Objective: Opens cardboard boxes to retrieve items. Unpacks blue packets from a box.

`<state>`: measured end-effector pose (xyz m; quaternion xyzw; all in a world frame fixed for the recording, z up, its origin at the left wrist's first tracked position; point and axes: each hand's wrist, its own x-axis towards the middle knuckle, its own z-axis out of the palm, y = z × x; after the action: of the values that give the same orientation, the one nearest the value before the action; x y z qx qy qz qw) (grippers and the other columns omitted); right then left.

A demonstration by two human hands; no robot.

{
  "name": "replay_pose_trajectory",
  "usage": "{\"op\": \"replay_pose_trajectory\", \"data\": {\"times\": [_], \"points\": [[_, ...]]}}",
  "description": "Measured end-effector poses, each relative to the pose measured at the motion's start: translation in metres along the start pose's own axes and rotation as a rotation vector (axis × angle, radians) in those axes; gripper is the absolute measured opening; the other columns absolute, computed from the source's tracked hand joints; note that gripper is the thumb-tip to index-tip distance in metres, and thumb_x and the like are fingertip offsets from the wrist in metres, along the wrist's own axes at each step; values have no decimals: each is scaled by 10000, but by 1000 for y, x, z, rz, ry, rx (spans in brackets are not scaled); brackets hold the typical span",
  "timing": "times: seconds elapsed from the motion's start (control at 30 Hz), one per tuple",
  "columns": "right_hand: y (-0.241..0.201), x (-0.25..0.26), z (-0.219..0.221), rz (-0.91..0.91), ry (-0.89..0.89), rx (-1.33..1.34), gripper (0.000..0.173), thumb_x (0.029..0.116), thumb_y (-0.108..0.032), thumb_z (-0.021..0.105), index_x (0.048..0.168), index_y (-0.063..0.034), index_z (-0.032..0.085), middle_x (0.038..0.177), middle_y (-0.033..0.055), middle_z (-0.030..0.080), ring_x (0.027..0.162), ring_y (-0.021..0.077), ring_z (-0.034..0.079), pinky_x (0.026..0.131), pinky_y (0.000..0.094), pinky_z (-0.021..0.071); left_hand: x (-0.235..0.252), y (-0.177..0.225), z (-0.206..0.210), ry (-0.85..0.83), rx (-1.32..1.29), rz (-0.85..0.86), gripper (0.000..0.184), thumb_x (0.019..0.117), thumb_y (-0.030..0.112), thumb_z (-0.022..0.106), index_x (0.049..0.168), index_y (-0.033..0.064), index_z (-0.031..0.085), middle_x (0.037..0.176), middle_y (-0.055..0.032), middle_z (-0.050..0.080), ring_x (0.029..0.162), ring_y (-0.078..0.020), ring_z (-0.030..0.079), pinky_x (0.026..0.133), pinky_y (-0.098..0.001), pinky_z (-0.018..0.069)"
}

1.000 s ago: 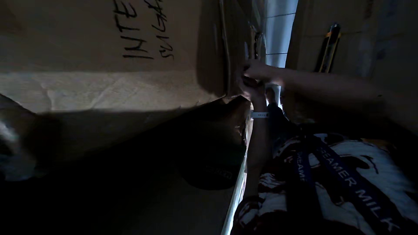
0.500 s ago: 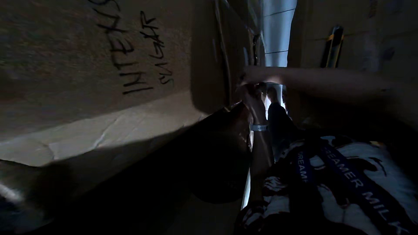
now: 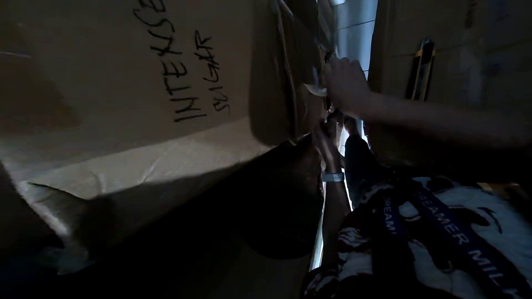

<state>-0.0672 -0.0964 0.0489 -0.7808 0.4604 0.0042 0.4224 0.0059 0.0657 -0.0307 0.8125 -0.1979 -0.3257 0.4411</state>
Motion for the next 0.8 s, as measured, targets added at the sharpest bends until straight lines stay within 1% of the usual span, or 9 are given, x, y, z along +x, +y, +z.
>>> {"op": "replay_pose_trajectory", "data": {"times": [0.07,0.13,0.2,0.3,0.37,0.43,0.57,0.7,0.8], "points": [[-19,-11,7,-75,-12,50,502,981,-133,628,1413,75,479,1399,307,515,1285,496,521,1007,635,453,-2,-11,-24,37,-83,22,368,1122,247,346,1177,6,618,880,-2,603,731,-34,563,682,-202,515],[-21,-7,30,-68,-172,225,531,1008,-182,599,1467,41,453,1392,281,553,1245,460,578,998,632,473,-10,-6,-32,79,-96,40,347,1121,212,356,1105,13,639,782,35,597,658,-5,558,628,-173,509],[-10,7,57,-16,-296,477,519,1016,-234,621,1431,46,485,1296,296,609,1162,445,624,985,625,482,-16,3,-35,98,-87,1,346,1120,202,357,1107,13,645,763,33,586,639,-16,550,615,-185,500],[5,17,75,4,-429,768,454,1060,-262,578,1378,54,502,1213,258,617,1014,321,661,925,479,546,-19,6,-36,116,-119,-52,339,1123,192,337,1127,13,626,782,36,583,648,-18,557,620,-182,501],[10,19,84,25,-427,892,399,1051,-253,594,1288,63,536,1116,218,621,911,235,633,857,396,547,-20,2,-38,110,-145,-39,332,1121,187,329,1117,17,615,787,44,579,661,-12,563,641,-181,510],[11,22,89,9,-378,902,402,1031,-234,629,1283,65,533,1100,208,625,897,220,645,839,371,556,-19,1,-39,125,-168,-36,331,1121,177,333,1118,6,617,788,39,584,671,-16,568,654,-188,515],[11,21,90,-109,-229,759,474,1010,-229,661,1330,85,507,1180,257,623,1047,313,649,949,453,529,-16,-3,-41,136,-176,11,337,1118,171,336,1098,6,630,767,55,590,654,5,565,637,-163,507],[4,17,92,-122,-140,651,479,986,-232,665,1334,67,528,1129,236,654,1020,324,663,928,485,537,-14,-8,-38,133,-195,13,321,1114,179,353,1074,38,639,758,55,590,641,-2,562,619,-168,507],[-3,15,90,-85,-161,651,585,990,-222,671,1449,54,435,1235,279,620,1110,375,643,980,532,516,-9,-6,-36,133,-203,25,326,1116,193,372,1025,49,650,728,47,593,599,-8,551,570,-166,495]]}}
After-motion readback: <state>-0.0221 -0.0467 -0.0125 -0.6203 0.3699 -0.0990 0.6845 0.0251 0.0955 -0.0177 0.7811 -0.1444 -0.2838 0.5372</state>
